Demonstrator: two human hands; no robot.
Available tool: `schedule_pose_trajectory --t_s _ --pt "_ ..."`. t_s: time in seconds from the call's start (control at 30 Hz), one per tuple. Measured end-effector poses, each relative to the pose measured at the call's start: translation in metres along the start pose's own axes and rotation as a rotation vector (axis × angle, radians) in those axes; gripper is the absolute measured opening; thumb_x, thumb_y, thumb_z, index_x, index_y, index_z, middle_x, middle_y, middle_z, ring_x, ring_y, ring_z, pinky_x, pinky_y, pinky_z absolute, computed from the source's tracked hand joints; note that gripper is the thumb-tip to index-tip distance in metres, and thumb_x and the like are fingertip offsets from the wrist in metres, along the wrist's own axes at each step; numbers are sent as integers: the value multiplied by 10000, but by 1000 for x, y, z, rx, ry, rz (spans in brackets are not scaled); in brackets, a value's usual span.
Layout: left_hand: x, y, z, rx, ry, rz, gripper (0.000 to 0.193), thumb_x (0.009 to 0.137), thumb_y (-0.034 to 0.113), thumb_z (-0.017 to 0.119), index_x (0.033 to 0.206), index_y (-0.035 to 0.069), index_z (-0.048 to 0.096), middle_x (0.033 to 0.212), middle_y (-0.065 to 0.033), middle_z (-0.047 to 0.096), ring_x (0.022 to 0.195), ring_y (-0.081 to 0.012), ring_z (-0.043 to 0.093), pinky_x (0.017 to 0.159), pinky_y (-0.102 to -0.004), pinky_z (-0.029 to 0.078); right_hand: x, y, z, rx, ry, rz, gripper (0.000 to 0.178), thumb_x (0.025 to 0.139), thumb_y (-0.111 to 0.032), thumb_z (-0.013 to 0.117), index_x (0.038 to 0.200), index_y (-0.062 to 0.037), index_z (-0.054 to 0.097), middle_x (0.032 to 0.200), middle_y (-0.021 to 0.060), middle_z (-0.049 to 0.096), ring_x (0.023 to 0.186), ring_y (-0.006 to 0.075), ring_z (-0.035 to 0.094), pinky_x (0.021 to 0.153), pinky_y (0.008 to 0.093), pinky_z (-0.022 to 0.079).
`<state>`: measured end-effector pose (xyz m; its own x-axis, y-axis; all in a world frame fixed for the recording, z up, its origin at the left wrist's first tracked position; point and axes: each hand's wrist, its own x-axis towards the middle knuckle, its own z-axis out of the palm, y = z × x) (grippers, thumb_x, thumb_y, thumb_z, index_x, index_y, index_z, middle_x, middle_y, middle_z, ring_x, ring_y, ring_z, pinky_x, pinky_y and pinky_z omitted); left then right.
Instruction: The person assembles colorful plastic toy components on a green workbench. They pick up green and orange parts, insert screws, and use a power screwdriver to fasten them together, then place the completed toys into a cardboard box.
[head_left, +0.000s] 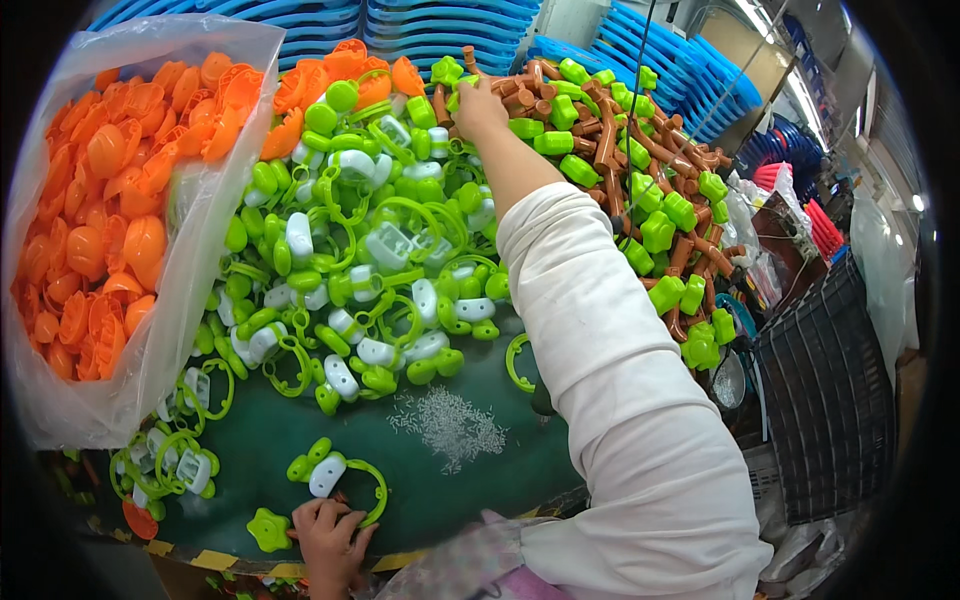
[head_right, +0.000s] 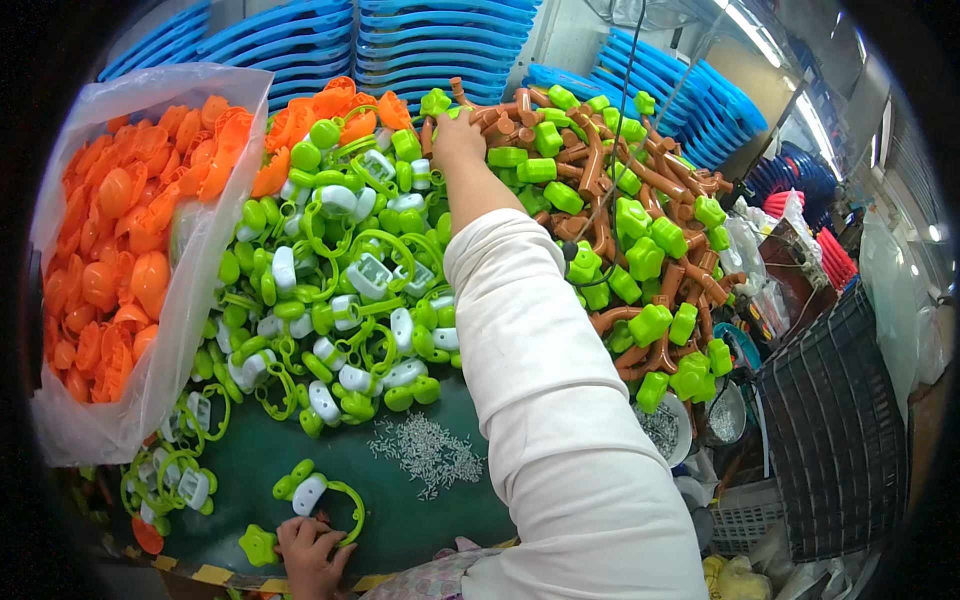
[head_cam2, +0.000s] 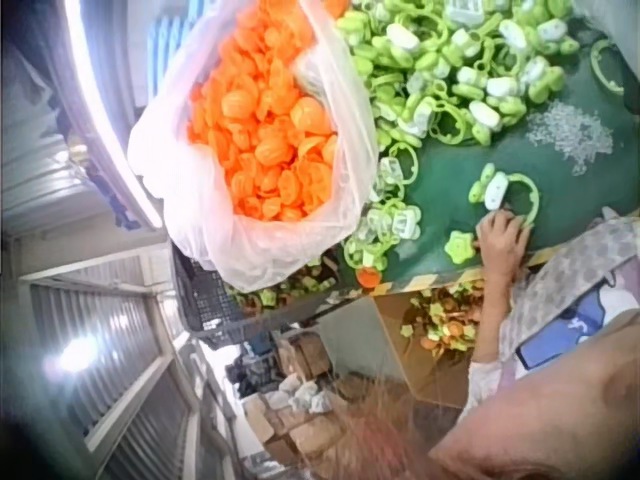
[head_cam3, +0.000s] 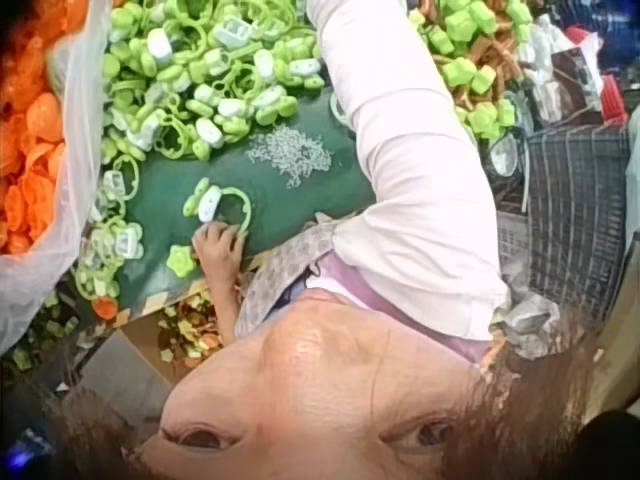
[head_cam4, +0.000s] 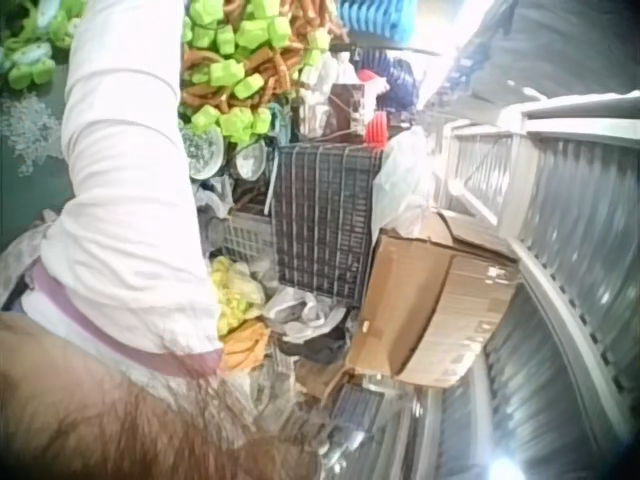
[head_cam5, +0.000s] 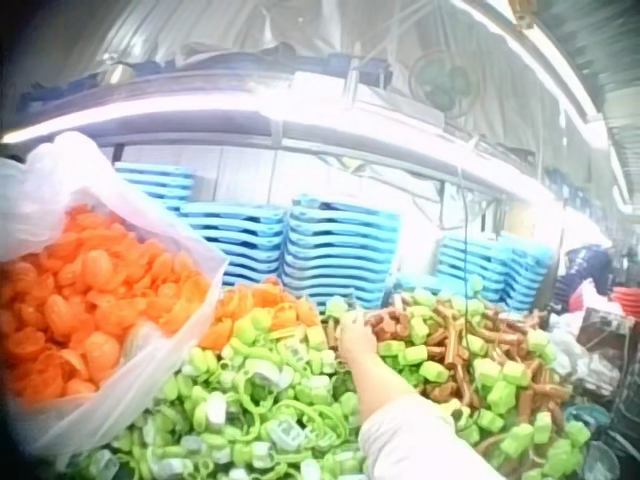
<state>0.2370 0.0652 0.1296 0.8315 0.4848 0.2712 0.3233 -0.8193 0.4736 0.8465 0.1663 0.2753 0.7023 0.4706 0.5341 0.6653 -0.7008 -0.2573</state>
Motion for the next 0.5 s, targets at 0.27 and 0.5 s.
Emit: schedule_pose_trajectory --t_s 0.27,0.5 --pt "4 1 -4 -26 -43 55 349 610 178 882 900 73 720 955 -57 642 1027 -302 562 899 -441 420 -20 -47 -56 303 863 -373 269 798 5 641 1041 -107 617 1142 75 594 991 344 539 896 446 445" --pt "23 2 -46 -446 577 -50 359 867 85 719 1197 -3 610 1143 -138 610 1035 -273 607 874 -378 509 -185 -145 -139 489 436 -1253 322 740 -101 724 1054 -158 682 896 47 538 853 240 563 667 393 492"
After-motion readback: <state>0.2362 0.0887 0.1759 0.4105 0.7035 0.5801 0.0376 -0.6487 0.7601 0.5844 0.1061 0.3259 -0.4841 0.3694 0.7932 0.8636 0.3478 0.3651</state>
